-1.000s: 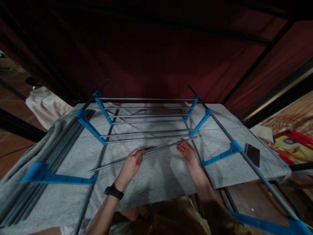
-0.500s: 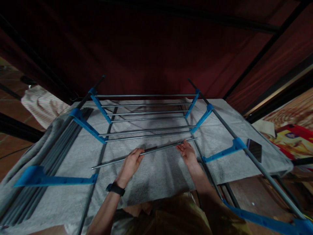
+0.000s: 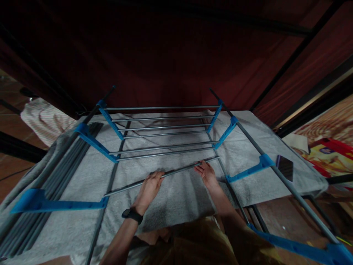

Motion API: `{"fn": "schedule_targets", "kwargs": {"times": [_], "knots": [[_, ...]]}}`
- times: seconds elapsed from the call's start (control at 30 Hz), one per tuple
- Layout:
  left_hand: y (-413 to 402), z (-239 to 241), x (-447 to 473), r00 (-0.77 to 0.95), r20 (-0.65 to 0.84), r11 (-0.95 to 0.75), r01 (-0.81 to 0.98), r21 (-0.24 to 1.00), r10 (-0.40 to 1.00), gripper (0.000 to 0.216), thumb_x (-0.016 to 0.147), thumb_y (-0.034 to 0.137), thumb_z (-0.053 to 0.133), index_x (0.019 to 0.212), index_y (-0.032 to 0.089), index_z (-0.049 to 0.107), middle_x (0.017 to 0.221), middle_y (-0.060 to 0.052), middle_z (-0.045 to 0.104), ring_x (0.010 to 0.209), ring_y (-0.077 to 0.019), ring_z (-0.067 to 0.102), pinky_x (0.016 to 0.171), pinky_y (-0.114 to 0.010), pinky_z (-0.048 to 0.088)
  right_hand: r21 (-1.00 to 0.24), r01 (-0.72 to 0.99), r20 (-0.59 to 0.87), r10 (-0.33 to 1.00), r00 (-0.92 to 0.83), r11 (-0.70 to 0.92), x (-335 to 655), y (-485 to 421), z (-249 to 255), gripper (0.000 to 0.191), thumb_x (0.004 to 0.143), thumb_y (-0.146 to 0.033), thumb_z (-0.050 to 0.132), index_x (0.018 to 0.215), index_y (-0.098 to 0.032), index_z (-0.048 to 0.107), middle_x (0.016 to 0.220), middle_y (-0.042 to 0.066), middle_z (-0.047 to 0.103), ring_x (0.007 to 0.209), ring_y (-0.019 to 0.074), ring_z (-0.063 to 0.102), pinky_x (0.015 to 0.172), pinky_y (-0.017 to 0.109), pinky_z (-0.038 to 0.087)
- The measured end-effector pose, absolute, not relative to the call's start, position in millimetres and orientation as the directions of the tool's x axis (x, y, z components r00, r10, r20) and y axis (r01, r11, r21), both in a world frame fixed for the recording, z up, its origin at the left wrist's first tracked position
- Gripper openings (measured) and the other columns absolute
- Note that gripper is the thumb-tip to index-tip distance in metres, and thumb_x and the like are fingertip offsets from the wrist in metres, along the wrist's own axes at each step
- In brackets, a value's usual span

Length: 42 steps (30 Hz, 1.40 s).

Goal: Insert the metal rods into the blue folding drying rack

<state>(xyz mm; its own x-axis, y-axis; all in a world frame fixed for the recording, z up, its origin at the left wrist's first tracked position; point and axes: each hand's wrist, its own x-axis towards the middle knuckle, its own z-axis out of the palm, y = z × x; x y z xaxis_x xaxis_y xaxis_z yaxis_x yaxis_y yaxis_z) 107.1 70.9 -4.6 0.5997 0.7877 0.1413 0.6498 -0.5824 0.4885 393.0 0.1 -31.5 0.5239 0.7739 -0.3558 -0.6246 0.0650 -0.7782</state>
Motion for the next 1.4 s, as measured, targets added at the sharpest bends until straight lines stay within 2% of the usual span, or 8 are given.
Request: {"fn": "schedule_targets", "kwargs": {"times": [0.17, 0.3, 0.5, 0.57, 0.73, 1.07, 1.23, 1.4], "knots": [[63.3, -16.5, 102.8, 0.579, 0.195, -0.609, 0.723, 0.326, 0.792, 0.041, 0.099, 0.014, 0.042, 0.13, 0.018, 0.069, 0.119, -0.013, 0.075, 0.109, -0.0281, 0.07, 0.1, -0.046, 0.053, -0.786, -0.61, -0.328, 0.77, 0.547, 0.099, 395.1, 2.9, -43.9, 0.036, 0.074, -0.051, 0.085, 0.086, -0.025, 0.062, 0.086, 0.003, 0.077, 0.081, 0.021, 0.074, 0.079, 0.039, 0.063], [55.2, -26.3, 90.7, 0.546, 0.313, -0.617, 0.758, 0.212, 0.777, 0.046, 0.097, 0.009, 0.043, 0.135, 0.017, 0.066, 0.126, -0.015, 0.073, 0.116, -0.03, 0.066, 0.105, -0.047, 0.048, -0.787, -0.604, -0.315, 0.762, 0.565, 0.123, 394.9, 4.2, -49.5, 0.031, 0.078, -0.05, 0.08, 0.087, -0.027, 0.062, 0.088, 0.002, 0.076, 0.082, 0.02, 0.073, 0.081, 0.04, 0.063], [31.3, -32.0, 69.5, 0.379, 0.49, -0.527, 0.825, 0.206, 0.785, 0.049, 0.099, 0.014, 0.044, 0.146, 0.017, 0.057, 0.142, -0.019, 0.062, 0.135, -0.032, 0.055, 0.121, -0.056, 0.03, -0.783, -0.6, -0.295, 0.752, 0.59, 0.164, 392.6, 3.9, -52.8, 0.033, 0.073, -0.051, 0.083, 0.087, -0.027, 0.064, 0.09, 0.003, 0.077, 0.079, 0.0188, 0.071, 0.081, 0.039, 0.064], [22.5, -33.7, 64.7, 0.302, 0.527, -0.475, 0.85, 0.229, 0.795, 0.047, 0.099, 0.017, 0.046, 0.145, 0.016, 0.057, 0.142, -0.021, 0.06, 0.136, -0.0339, 0.053, 0.119, -0.056, 0.032, -0.778, -0.603, -0.291, 0.749, 0.595, 0.176, 392.5, 3.6, -52.9, 0.034, 0.072, -0.051, 0.084, 0.086, -0.027, 0.063, 0.089, 0.003, 0.077, 0.079, 0.0195, 0.071, 0.081, 0.041, 0.064], [8.2, -42.5, 60.0, 0.432, 0.457, -0.565, 0.799, 0.206, 0.778, 0.038, 0.1, 0.015, 0.043, 0.133, 0.014, 0.064, 0.116, -0.015, 0.071, 0.107, -0.028, 0.066, 0.097, -0.041, 0.051, -0.764, -0.613, -0.287, 0.746, 0.6, 0.2, 392.5, 3.5, -51.5, 0.033, 0.075, -0.049, 0.082, 0.086, -0.025, 0.062, 0.086, 0.002, 0.075, 0.08, 0.0203, 0.072, 0.083, 0.045, 0.064], [3.0, -47.3, 64.8, 0.475, 0.431, -0.566, 0.817, 0.108, 0.767, 0.04, 0.095, 0.007, 0.045, 0.126, 0.015, 0.068, 0.12, -0.014, 0.072, 0.11, -0.0275, 0.067, 0.098, -0.041, 0.053, -0.742, -0.632, -0.288, 0.745, 0.601, 0.224, 392.6, 5.0, -52.0, 0.021, 0.08, -0.038, 0.075, 0.082, -0.026, 0.058, 0.081, 0.001, 0.075, 0.073, 0.0181, 0.071, 0.079, 0.04, 0.064], [4.2, -48.1, 63.6, 0.471, 0.428, -0.557, 0.825, 0.097, 0.771, 0.04, 0.095, 0.005, 0.045, 0.126, 0.015, 0.068, 0.12, -0.013, 0.072, 0.109, -0.0261, 0.067, 0.097, -0.04, 0.053, -0.732, -0.636, -0.273, 0.749, 0.604, 0.245, 392.9, 2.9, -55.2, 0.019, 0.079, -0.036, 0.075, 0.083, -0.026, 0.06, 0.084, 0.003, 0.076, 0.075, 0.0203, 0.071, 0.083, 0.044, 0.064], [3.3, -46.9, 66.0, 0.468, 0.424, -0.546, 0.834, 0.077, 0.775, 0.04, 0.096, 0.006, 0.044, 0.126, 0.014, 0.068, 0.12, -0.013, 0.071, 0.111, -0.0261, 0.066, 0.098, -0.039, 0.051, -0.738, -0.626, -0.266, 0.743, 0.614, 0.253, 394.8, 5.1, -59.1, 0.028, 0.073, -0.044, 0.081, 0.079, -0.026, 0.06, 0.081, 0.003, 0.075, 0.076, 0.0229, 0.07, 0.089, 0.053, 0.061]]}}
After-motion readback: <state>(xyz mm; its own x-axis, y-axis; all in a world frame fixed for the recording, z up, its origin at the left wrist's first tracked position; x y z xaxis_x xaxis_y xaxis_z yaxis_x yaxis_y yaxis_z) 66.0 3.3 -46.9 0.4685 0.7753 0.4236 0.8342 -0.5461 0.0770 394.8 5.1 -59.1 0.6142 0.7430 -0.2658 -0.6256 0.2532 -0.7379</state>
